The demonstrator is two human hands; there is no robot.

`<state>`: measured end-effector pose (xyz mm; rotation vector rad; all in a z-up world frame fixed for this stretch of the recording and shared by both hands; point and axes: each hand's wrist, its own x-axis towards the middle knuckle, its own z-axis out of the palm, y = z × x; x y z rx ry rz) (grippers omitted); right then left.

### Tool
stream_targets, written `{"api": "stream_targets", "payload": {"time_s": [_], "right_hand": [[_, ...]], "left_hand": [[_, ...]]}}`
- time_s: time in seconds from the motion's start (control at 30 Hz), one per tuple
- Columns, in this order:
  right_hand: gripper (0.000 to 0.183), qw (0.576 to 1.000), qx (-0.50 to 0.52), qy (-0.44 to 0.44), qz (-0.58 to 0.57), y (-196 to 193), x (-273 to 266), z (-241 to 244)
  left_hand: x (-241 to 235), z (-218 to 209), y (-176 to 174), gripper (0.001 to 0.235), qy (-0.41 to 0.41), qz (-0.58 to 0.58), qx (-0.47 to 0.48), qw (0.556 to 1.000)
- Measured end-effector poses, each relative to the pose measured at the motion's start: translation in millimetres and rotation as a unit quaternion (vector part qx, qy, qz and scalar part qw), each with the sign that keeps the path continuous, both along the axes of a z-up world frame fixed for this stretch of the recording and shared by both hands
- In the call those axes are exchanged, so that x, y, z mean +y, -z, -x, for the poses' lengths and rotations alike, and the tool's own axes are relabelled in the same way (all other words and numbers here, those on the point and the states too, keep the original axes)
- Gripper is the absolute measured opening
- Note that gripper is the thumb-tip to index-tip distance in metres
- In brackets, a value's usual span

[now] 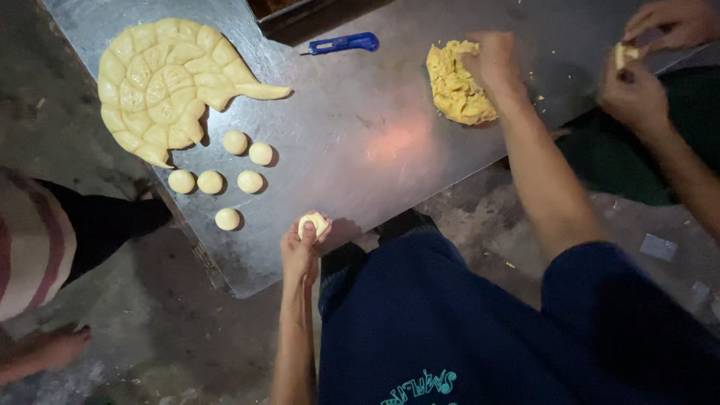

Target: The person repeatedly takes small pieces of dough from a large mass on a metal table, rolls them into balls, and places them in a row. Another person in a striped apron stands nearby.

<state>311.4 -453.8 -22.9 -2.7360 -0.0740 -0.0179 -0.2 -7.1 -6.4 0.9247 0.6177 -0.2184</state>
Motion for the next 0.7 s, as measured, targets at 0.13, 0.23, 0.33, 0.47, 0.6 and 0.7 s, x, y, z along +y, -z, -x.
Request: {"api": "stream_targets", "payload": {"time_s": [0.13, 0.23, 0.33, 0.47, 0.6, 0.7], "right_hand": [[0.03, 0.994, -0.026, -0.078, 0.066, -5.9, 3.7, -22.5], [0.026, 0.991, 0.119, 0.056, -0.028, -17.1, 5.5, -15.7], [0.026, 0.992, 0.121, -0.002, -0.018, -31.3, 0.0, -13.4], [0.027, 0.998, 0.049, -0.036, -0.005, -33.6, -2.8, -4.9], [0.03, 0.989, 0.062, 0.039, -0.132, -28.6, -14.1, 3.5], [0.021, 0.961, 0.089, 0.102, -0.242, -20.5, -18.6, 7.3]], "left_hand": [[-2.5, -13.0, -4.7, 0.049, 0.01, 0.014, -0.019, 1.0], [4.0, -6.6, -11.5, 0.05, 0.017, 0.02, -0.026, 0.999], [6.7, -11.4, -11.4, 0.045, 0.005, -0.016, -0.045, 0.999], [9.4, -8.0, -4.8, 0.037, -0.008, -0.09, -0.02, 0.996], [15.7, -8.3, -0.6, 0.036, -0.038, -0.079, -0.017, 0.996], [26.3, -10.5, -4.8, 0.038, 0.001, 0.021, -0.059, 0.998]]}}
